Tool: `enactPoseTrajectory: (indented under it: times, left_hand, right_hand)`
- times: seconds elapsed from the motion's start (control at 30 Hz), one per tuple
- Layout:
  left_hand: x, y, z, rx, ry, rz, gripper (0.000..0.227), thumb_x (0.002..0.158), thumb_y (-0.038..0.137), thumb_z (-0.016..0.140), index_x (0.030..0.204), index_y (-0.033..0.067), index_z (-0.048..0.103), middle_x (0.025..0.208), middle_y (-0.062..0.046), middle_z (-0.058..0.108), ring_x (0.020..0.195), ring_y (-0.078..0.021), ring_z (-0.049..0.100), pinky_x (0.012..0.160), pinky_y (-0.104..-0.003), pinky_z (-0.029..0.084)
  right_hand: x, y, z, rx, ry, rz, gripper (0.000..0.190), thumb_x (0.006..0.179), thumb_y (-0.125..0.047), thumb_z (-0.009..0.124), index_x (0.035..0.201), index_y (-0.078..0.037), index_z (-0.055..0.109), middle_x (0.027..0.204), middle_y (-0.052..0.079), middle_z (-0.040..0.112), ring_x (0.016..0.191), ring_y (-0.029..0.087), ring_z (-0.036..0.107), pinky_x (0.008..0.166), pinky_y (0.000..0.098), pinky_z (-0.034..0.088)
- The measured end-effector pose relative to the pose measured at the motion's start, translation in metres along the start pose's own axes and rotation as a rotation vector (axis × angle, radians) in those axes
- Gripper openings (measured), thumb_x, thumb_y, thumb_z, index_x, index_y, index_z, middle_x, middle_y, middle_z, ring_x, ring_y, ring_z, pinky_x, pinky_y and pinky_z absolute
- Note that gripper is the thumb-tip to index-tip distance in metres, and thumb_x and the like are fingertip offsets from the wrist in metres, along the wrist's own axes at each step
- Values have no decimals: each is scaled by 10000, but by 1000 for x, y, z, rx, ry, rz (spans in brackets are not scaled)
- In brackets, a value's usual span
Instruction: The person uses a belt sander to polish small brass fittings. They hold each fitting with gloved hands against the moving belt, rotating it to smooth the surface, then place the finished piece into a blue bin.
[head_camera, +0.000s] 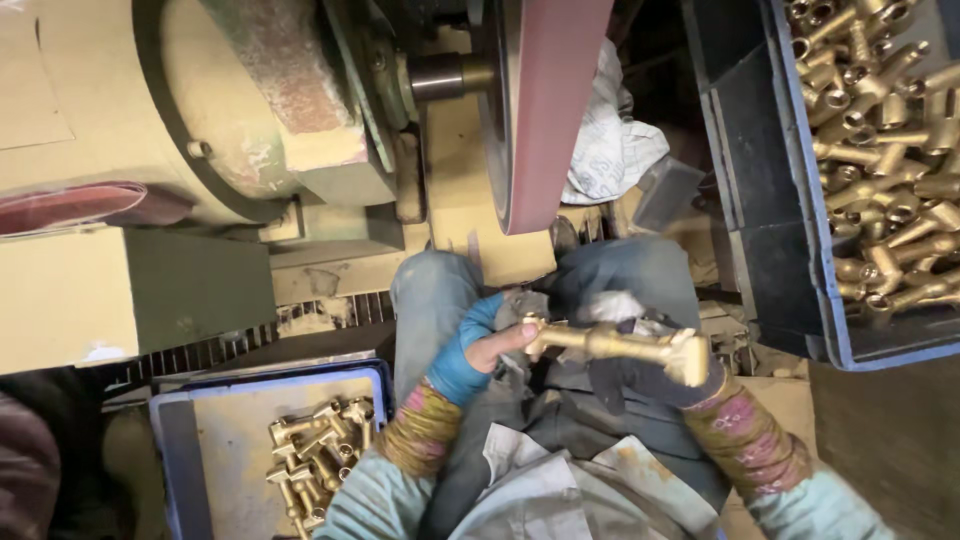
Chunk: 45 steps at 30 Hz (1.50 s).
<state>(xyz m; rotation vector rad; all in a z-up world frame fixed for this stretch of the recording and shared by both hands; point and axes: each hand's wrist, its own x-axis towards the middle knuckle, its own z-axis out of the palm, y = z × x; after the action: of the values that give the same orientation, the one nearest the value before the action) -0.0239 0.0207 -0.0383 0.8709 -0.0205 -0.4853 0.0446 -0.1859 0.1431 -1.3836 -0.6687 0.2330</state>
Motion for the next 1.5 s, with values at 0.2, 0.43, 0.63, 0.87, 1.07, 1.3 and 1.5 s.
enactPoseTrajectory:
  times: [0.2,0.43,0.63,0.87,1.07,1.3,1.5]
  left_hand:
    - [12,-20,4,-239,85,-9,373,991,262,690,1188,-49,632,935,-158,712,778,-237,693,692,-350,558]
    - [29,-3,5,126,51,4,450,932,225,787,1256,-31,608,1083,-76,693,956,-156,669,858,-322,570]
    - [74,-4,-22,303,177,-87,431,859,214,813,1216,15,678,1054,-7,730,934,-102,661,863,-289,550]
    - [97,-49,-35,79,328,-13,319,868,199,824,1094,4,709,1007,-32,730,933,-146,688,857,-308,546]
    - [99,-48,-30,106,396,-58,337,874,234,810,1099,-1,723,1013,-54,744,933,-154,700,873,-304,556]
    - [104,-52,-37,75,388,-28,388,877,220,801,1166,-23,710,1072,-45,727,970,-147,675,900,-308,531]
    - [114,-56,-46,-68,390,-87,401,861,185,790,1173,-60,731,1098,-63,750,991,-163,692,909,-308,530]
  right_hand:
    - [-21,23,-2,344,156,47,429,1012,-347,682,1220,17,590,1198,224,628,1052,272,644,940,364,520]
    - [-43,125,-28,317,330,217,425,904,-57,808,1268,-98,591,1157,112,664,1095,210,686,856,356,612]
    - [-22,198,-80,-352,210,532,420,866,-169,796,1215,-26,611,1115,139,721,1012,237,692,881,373,573]
    - [-13,237,-96,-1004,-34,161,405,850,-17,701,1245,30,626,1201,283,620,1112,445,598,935,493,493]
    - [-19,246,-98,-1024,-33,180,464,788,63,621,1252,65,618,1187,294,624,1092,475,597,916,503,496]
    - [-30,267,-93,-1103,17,207,266,794,-33,699,1048,44,691,1008,258,680,954,444,632,826,512,494]
    - [-37,285,-93,-1421,-237,180,177,779,-68,692,942,-30,748,870,199,701,874,417,639,829,519,490]
